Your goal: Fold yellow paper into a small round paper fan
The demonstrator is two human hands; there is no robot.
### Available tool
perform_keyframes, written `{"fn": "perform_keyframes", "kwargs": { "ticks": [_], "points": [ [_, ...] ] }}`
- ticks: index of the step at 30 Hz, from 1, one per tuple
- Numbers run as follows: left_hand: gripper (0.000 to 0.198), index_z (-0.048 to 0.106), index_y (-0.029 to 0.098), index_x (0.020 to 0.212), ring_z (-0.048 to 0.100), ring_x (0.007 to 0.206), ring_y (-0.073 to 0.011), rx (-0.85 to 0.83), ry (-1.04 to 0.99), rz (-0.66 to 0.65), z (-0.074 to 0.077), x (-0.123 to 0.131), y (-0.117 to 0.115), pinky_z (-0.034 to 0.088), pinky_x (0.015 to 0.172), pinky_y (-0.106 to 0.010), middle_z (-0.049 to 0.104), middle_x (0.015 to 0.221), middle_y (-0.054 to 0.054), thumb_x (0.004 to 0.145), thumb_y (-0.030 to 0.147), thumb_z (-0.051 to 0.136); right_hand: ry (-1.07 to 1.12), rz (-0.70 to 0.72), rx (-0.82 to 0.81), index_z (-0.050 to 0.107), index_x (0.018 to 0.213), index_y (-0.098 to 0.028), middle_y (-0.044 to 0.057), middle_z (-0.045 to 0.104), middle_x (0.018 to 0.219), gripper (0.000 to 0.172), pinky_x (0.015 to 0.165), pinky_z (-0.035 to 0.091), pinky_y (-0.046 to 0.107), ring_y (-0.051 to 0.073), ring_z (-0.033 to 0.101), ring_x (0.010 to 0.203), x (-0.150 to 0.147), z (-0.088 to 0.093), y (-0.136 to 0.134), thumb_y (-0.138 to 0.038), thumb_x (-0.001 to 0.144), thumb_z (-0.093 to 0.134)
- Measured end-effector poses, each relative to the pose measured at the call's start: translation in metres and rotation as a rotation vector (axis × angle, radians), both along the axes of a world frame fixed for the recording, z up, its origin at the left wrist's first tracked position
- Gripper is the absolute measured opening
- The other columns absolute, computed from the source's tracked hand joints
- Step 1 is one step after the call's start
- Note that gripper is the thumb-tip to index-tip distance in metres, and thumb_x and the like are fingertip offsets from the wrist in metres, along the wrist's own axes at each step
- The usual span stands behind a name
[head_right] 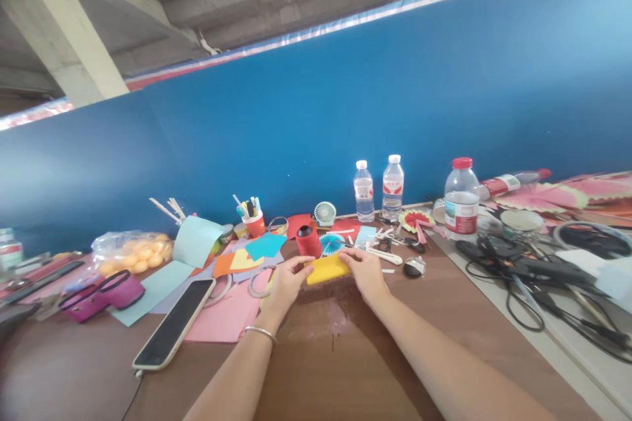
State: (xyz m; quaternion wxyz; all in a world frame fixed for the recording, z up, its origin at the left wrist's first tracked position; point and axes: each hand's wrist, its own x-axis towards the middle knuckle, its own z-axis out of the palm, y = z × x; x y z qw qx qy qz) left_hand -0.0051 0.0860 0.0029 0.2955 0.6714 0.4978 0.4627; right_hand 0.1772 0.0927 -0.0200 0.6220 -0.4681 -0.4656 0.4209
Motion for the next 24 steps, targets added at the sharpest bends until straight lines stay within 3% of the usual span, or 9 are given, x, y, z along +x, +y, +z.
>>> {"fn": "perform_keyframes", "kwargs": {
  "ticks": [8,12,17,24],
  "points": [
    [0.032,0.063,0.014,0.090,0.059,0.074,-0.0161,-0.112,-0.332,0.008,-0.016,-0.003,0.017,0.046,0.067,-0.026,0.066,0.083,-0.007,0.062,0.030,0.064,-0.030,-0.059,0.011,0.068,0.072,-0.017,0.004,0.069,0.076,0.025,0.069,0.045,0.031,0.023,0.060,0.075,0.000,0.006,-0.003,-0.038,0.060,0.064],
    [0.029,0.063,0.014,0.087,0.058,0.070,-0.0139,-0.112,-0.338,-0.014,-0.019,-0.004,0.016,0.045,0.065,-0.024,0.065,0.080,-0.005,0.063,0.031,0.064,0.003,-0.065,0.015,0.068,0.073,-0.017,0.004,0.069,0.077,0.025,0.068,0.046,0.031,0.023,0.060,0.075,0.000,0.005,-0.003,-0.038,0.059,0.065],
    [0.022,0.065,0.015,0.078,0.058,0.071,-0.0155,-0.094,-0.265,-0.042,-0.009,-0.006,0.013,0.045,0.067,-0.026,0.066,0.077,-0.004,0.062,0.030,0.065,-0.004,-0.090,0.003,0.068,0.072,-0.017,0.005,0.069,0.078,0.023,0.070,0.046,0.032,0.024,0.060,0.077,0.000,0.007,-0.002,-0.035,0.059,0.064],
    [0.019,0.066,0.017,0.076,0.058,0.073,-0.0163,-0.040,-0.141,0.007,-0.004,-0.012,0.015,0.044,0.069,-0.026,0.066,0.076,-0.003,0.064,0.031,0.063,-0.123,-0.052,-0.012,0.068,0.076,-0.017,0.004,0.069,0.080,0.024,0.071,0.045,0.030,0.022,0.061,0.078,0.005,0.006,-0.001,-0.035,0.062,0.061]
  ]
}}
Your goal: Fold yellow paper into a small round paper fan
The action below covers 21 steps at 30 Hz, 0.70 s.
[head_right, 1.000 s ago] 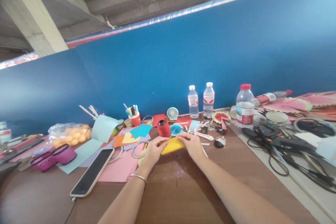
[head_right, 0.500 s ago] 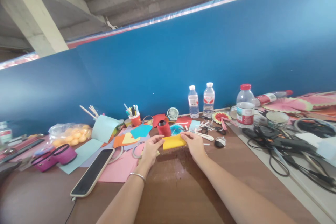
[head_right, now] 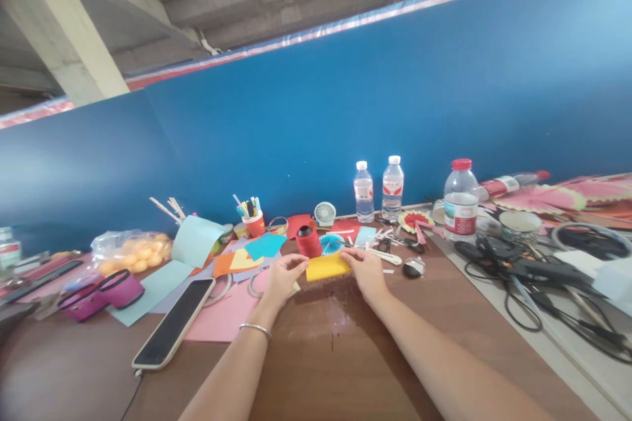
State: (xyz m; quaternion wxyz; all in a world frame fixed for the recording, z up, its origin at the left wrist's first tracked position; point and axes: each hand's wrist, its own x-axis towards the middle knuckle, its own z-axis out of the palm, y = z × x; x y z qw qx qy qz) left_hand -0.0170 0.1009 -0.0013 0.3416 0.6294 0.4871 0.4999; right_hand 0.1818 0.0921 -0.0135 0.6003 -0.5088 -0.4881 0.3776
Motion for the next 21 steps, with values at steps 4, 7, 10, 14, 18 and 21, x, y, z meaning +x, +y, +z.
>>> {"fn": "perform_keyframes", "kwargs": {
  "ticks": [4,7,10,14,18,21],
  "points": [
    [0.021,0.066,0.016,0.076,0.058,0.074,-0.0159,-0.052,-0.041,-0.064,-0.001,-0.006,0.003,0.044,0.068,-0.024,0.066,0.077,-0.003,0.061,0.030,0.066,-0.171,0.103,-0.013,0.069,0.075,-0.018,0.002,0.070,0.076,0.021,0.070,0.045,0.030,0.021,0.062,0.074,0.008,0.001,0.005,-0.031,0.062,0.060],
    [0.022,0.066,0.016,0.076,0.058,0.071,-0.0151,-0.084,-0.059,-0.099,0.000,-0.011,0.004,0.045,0.066,-0.024,0.066,0.074,-0.003,0.060,0.030,0.067,-0.195,0.131,-0.019,0.070,0.073,-0.018,0.002,0.069,0.070,0.021,0.066,0.045,0.030,0.021,0.062,0.069,0.010,0.000,0.008,-0.032,0.060,0.061],
    [0.024,0.065,0.014,0.077,0.058,0.065,-0.0143,-0.129,-0.080,-0.141,0.001,-0.014,0.003,0.045,0.063,-0.024,0.065,0.070,-0.003,0.059,0.029,0.068,-0.195,0.157,-0.020,0.069,0.074,-0.017,0.002,0.069,0.069,0.023,0.063,0.045,0.028,0.020,0.061,0.066,0.010,-0.002,0.009,-0.033,0.061,0.061],
    [0.025,0.065,0.014,0.078,0.058,0.062,-0.0137,-0.175,-0.099,-0.189,0.001,-0.016,0.002,0.046,0.062,-0.024,0.065,0.069,-0.004,0.058,0.028,0.069,-0.187,0.179,-0.024,0.069,0.074,-0.016,0.002,0.068,0.068,0.023,0.059,0.045,0.026,0.018,0.060,0.062,0.008,-0.005,0.010,-0.033,0.062,0.060],
    [0.027,0.065,0.014,0.080,0.058,0.063,-0.0146,-0.198,-0.105,-0.202,0.000,-0.018,0.002,0.046,0.063,-0.026,0.065,0.069,-0.004,0.058,0.029,0.068,-0.182,0.185,-0.021,0.069,0.074,-0.017,0.002,0.068,0.068,0.023,0.060,0.046,0.027,0.018,0.060,0.062,0.008,-0.005,0.009,-0.034,0.061,0.060],
    [0.027,0.065,0.014,0.081,0.059,0.063,-0.0148,-0.199,-0.085,-0.203,-0.002,-0.019,0.003,0.046,0.062,-0.026,0.065,0.069,-0.004,0.059,0.030,0.067,-0.151,0.186,-0.019,0.069,0.073,-0.018,0.001,0.069,0.069,0.023,0.062,0.046,0.029,0.019,0.061,0.064,0.007,-0.004,0.008,-0.035,0.061,0.060]
  ]
}}
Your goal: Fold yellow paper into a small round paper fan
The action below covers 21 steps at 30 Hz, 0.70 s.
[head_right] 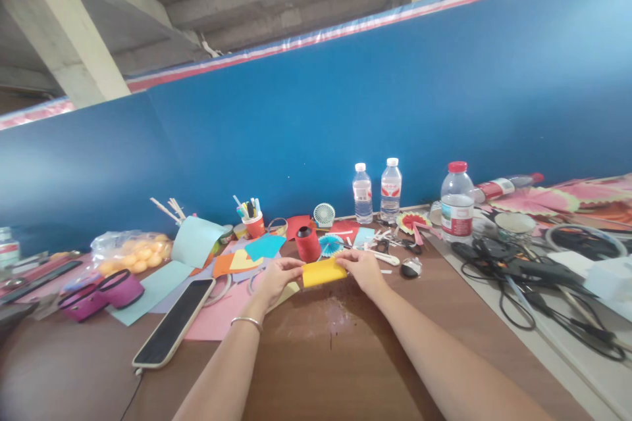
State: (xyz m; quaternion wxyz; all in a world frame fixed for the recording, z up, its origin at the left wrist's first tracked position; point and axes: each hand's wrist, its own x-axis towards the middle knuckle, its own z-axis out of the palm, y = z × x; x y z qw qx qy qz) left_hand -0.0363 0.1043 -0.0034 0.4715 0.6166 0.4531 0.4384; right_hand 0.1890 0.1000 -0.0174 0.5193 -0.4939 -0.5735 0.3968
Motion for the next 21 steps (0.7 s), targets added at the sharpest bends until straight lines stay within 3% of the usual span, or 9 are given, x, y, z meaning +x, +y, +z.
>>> {"fn": "perform_keyframes", "kwargs": {
  "ticks": [9,15,21],
  "points": [
    [0.025,0.064,0.015,0.082,0.059,0.060,-0.0147,0.024,0.059,-0.006,-0.002,-0.002,0.001,0.045,0.060,-0.026,0.065,0.067,-0.004,0.063,0.031,0.063,-0.007,-0.020,0.022,0.070,0.073,-0.020,0.001,0.069,0.070,0.020,0.063,0.047,0.030,0.020,0.061,0.064,0.000,0.001,-0.001,-0.033,0.060,0.061],
    [0.022,0.065,0.014,0.079,0.060,0.067,-0.0173,0.197,0.218,0.053,0.001,0.000,0.001,0.046,0.063,-0.028,0.066,0.073,-0.006,0.065,0.030,0.059,-0.035,-0.012,0.112,0.069,0.072,-0.018,0.002,0.069,0.069,0.020,0.059,0.047,0.029,0.019,0.061,0.062,0.000,-0.004,0.001,-0.034,0.062,0.061],
    [0.011,0.063,0.017,0.072,0.057,0.076,-0.0168,0.304,0.285,0.084,0.010,0.005,-0.002,0.043,0.073,-0.029,0.064,0.076,-0.003,0.065,0.021,0.054,-0.052,0.076,0.165,0.068,0.066,-0.018,0.005,0.067,0.091,0.014,0.077,0.045,0.033,0.021,0.060,0.087,0.003,0.000,0.002,-0.029,0.060,0.063]
  ]
}}
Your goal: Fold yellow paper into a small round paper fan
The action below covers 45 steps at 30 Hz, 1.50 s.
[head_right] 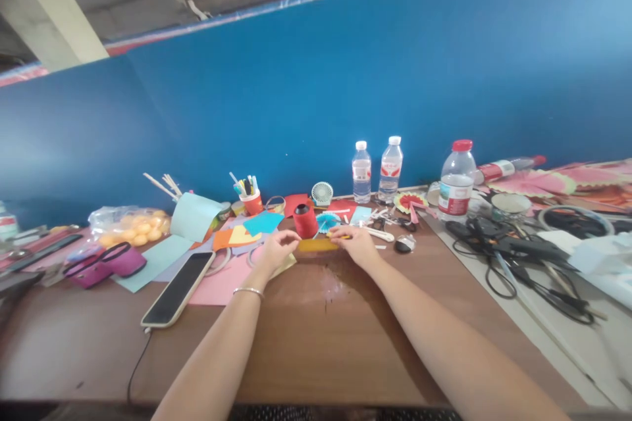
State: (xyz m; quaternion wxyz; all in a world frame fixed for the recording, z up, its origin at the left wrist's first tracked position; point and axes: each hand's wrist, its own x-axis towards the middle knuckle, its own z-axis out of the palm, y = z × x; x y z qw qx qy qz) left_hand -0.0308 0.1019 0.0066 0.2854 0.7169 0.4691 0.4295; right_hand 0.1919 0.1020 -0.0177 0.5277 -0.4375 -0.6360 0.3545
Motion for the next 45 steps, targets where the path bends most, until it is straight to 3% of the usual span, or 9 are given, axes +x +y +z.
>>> {"fn": "perform_keyframes", "kwargs": {
  "ticks": [3,9,12,18,24,31,36,42,45],
  "points": [
    [0.007,0.061,0.018,0.066,0.054,0.088,-0.0164,0.022,0.030,-0.039,0.007,0.000,-0.007,0.040,0.081,-0.028,0.061,0.092,-0.003,0.063,0.016,0.054,-0.045,0.100,-0.011,0.069,0.064,-0.020,0.003,0.069,0.081,0.012,0.079,0.045,0.032,0.020,0.061,0.082,0.009,0.009,-0.003,-0.028,0.056,0.066],
    [0.013,0.060,0.020,0.067,0.054,0.086,-0.0153,0.154,0.418,-0.314,0.005,-0.005,-0.027,0.039,0.081,-0.028,0.063,0.084,-0.001,0.065,0.010,0.051,-0.409,0.486,-0.001,0.071,0.062,-0.024,0.000,0.069,0.076,0.011,0.079,0.044,0.030,0.019,0.061,0.079,0.020,0.018,-0.005,-0.032,0.056,0.066],
    [0.015,0.060,0.019,0.070,0.054,0.084,-0.0152,0.198,0.552,-0.393,-0.002,-0.006,-0.032,0.039,0.081,-0.028,0.063,0.084,-0.002,0.066,0.009,0.050,-0.533,0.564,0.053,0.070,0.058,-0.026,-0.002,0.069,0.071,0.007,0.076,0.043,0.028,0.018,0.060,0.075,0.014,0.016,-0.005,-0.031,0.055,0.067],
    [0.016,0.062,0.018,0.075,0.055,0.083,-0.0152,0.228,0.660,-0.425,-0.009,-0.008,-0.032,0.039,0.077,-0.026,0.063,0.085,-0.003,0.069,0.011,0.048,-0.652,0.616,0.211,0.070,0.059,-0.029,-0.002,0.069,0.069,0.010,0.074,0.041,0.027,0.017,0.057,0.076,0.009,0.014,-0.007,-0.028,0.063,0.061],
    [0.017,0.064,0.020,0.073,0.054,0.079,-0.0147,0.223,0.735,-0.483,0.002,-0.008,-0.027,0.037,0.076,-0.026,0.063,0.078,-0.002,0.070,0.012,0.048,-0.540,0.694,0.300,0.070,0.075,-0.027,0.002,0.069,0.080,0.017,0.082,0.039,0.030,0.016,0.057,0.085,0.020,0.009,-0.011,-0.031,0.076,0.053],
    [0.017,0.063,0.021,0.069,0.052,0.075,-0.0147,0.275,0.881,-0.546,0.013,-0.006,-0.021,0.033,0.071,-0.027,0.062,0.072,-0.001,0.072,0.015,0.048,-0.681,0.630,0.301,0.067,0.090,-0.024,0.003,0.066,0.091,0.023,0.081,0.041,0.029,0.016,0.056,0.088,0.026,0.016,-0.020,-0.020,0.075,0.051],
    [0.018,0.062,0.021,0.075,0.050,0.077,-0.0139,0.255,0.827,-0.563,0.018,-0.008,-0.025,0.033,0.073,-0.026,0.060,0.076,-0.001,0.076,0.015,0.045,-0.655,0.593,0.324,0.066,0.093,-0.022,0.003,0.065,0.090,0.030,0.079,0.041,0.028,0.016,0.055,0.087,0.025,0.010,-0.018,-0.011,0.075,0.044],
    [0.025,0.060,0.027,0.098,0.047,0.075,-0.0144,0.260,0.899,-0.519,0.008,-0.004,-0.024,0.033,0.065,-0.025,0.054,0.076,-0.002,0.083,0.025,0.039,-0.659,0.550,0.283,0.066,0.093,-0.025,0.003,0.064,0.085,0.023,0.075,0.041,0.028,0.015,0.054,0.081,0.018,0.003,-0.013,-0.024,0.082,0.046],
    [0.030,0.060,0.030,0.101,0.047,0.075,-0.0134,0.254,0.898,-0.536,0.001,-0.003,-0.021,0.034,0.066,-0.025,0.053,0.077,-0.002,0.085,0.020,0.037,-0.656,0.520,0.248,0.067,0.091,-0.026,0.003,0.061,0.087,0.021,0.075,0.041,0.027,0.015,0.054,0.082,0.018,0.001,-0.013,-0.025,0.081,0.048]
  ]
}}
